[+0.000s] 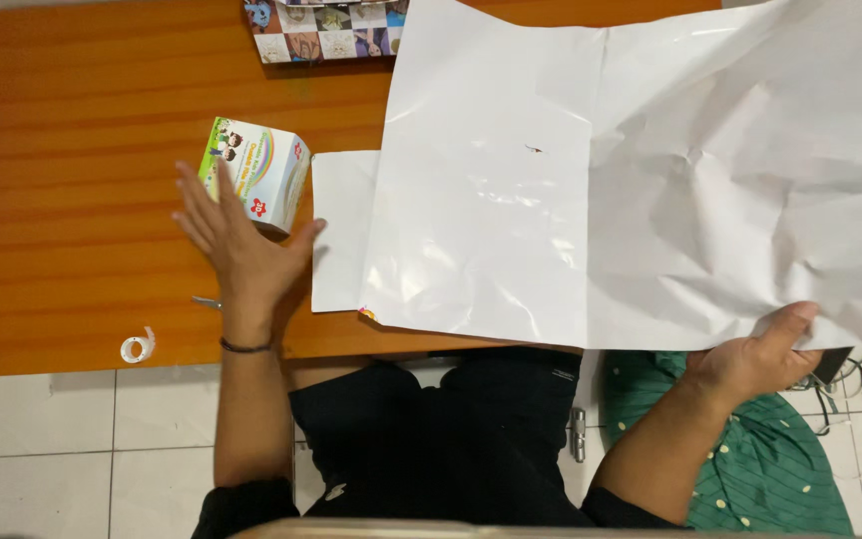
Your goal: The person wraps a small rectangular box with patterned wrapping paper. They measure and fold the paper around the box, then use scissors to cut tape and secure the folds. The wrapped box is placed aside, and the person begins wrapping a second box.
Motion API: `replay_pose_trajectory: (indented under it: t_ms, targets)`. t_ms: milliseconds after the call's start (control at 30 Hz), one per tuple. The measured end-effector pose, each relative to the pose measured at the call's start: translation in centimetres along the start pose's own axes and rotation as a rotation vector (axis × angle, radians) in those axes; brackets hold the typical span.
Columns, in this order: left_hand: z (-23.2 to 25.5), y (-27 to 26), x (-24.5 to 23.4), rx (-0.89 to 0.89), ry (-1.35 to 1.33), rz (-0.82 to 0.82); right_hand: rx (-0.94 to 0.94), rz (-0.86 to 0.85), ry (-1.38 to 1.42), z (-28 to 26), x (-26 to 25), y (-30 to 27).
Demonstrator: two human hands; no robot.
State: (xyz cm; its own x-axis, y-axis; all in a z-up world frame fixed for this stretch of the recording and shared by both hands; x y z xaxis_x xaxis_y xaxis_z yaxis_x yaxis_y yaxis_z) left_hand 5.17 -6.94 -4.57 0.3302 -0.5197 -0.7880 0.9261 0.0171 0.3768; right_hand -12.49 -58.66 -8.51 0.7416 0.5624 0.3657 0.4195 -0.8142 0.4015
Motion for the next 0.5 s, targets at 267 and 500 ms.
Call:
replay_pose_trajectory:
  t_ms: [267,500]
  targets:
    - [-6.0,2.3,1.0,-0.269,-0.069,-0.055,0.259,0.094,0.081,2.5,-1.1,-0.8]
    - [4.5,-0.1,1.4,0.312,-0.553,0.046,0.270,0.183,0.041,3.4,-1.9,-1.5]
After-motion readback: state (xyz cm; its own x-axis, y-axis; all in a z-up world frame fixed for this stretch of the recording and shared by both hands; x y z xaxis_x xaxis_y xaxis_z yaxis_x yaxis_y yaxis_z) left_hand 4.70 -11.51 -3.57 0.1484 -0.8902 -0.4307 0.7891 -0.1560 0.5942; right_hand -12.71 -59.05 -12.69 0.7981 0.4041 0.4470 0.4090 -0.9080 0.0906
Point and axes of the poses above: each hand's wrist, its own y-axis towards the middle knuckle, its own x-axis out of the palm, z = x × y, the point moved 3 cm from there along y, towards the middle knuckle, and after that the axes turned 6 degrees about -y, right-handed, at the moved point
